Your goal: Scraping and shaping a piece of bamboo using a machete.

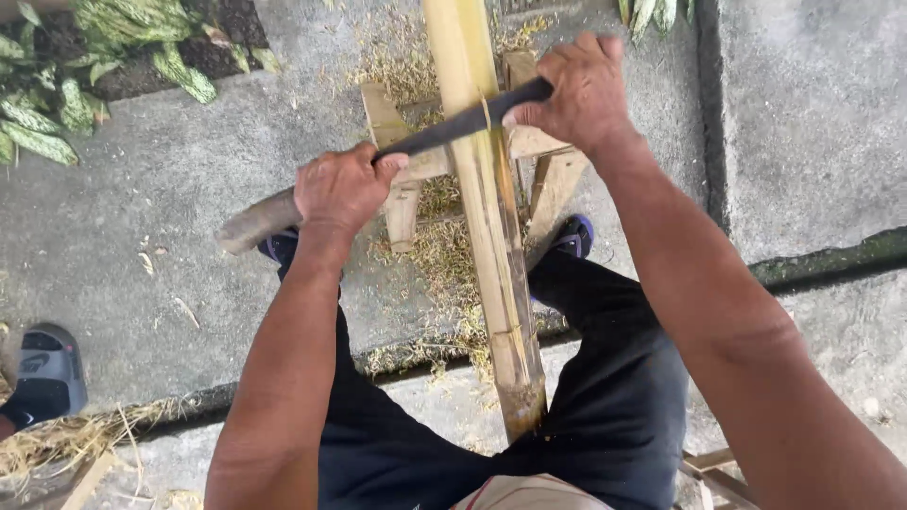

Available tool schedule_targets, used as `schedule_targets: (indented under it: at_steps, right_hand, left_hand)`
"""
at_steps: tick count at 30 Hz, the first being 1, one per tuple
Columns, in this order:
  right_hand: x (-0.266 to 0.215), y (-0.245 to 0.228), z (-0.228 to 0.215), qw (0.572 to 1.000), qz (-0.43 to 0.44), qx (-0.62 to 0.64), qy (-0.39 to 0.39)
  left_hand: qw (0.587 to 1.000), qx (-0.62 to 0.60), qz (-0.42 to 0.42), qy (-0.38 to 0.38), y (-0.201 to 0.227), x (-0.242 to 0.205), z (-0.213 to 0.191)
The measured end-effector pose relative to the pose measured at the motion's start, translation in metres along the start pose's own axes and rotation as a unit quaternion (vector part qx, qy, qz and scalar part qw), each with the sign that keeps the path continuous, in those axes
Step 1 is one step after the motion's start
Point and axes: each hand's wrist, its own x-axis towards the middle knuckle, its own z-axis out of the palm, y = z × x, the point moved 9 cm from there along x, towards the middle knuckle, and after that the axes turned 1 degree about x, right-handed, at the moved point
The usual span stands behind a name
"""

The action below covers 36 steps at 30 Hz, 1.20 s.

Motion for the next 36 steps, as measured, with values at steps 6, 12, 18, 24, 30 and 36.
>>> schedule_targets:
  at_steps: [6, 12, 18, 24, 30, 36]
  right_hand:
    - [-0.100, -0.027, -0.003, 0.999, 0.017, 0.022, -0.031]
    - [-0.285, -0.085, -0.021, 0.994, 0.028, 0.104, -0.003]
    - [-0.215, -0.063, -0.013, 0.993, 0.022, 0.115, 0.017]
    - [-0.198, -0.068, -0.031, 0.997, 0.022, 0.059, 0.037]
    - [-0.287, -0.096, -0.038, 0.993, 0.052, 0.099, 0.028]
    - [-0.243, -0.080, -0.030, 0.991, 0.038, 0.130, -0.010]
  left_hand:
    - [0.999, -0.026, 0.019, -0.027, 0.034, -0.092, 0.031]
    - [0.992, -0.038, 0.026, -0.117, 0.071, -0.251, 0.098]
    - [0.996, 0.009, 0.007, -0.084, 0.055, -0.186, 0.064]
    - [0.999, 0.005, 0.043, -0.002, 0.049, -0.171, 0.055]
    - [0.996, -0.042, 0.083, -0.019, 0.065, -0.240, 0.085]
    - [0.998, -0.029, 0.057, -0.019, 0.064, -0.217, 0.064]
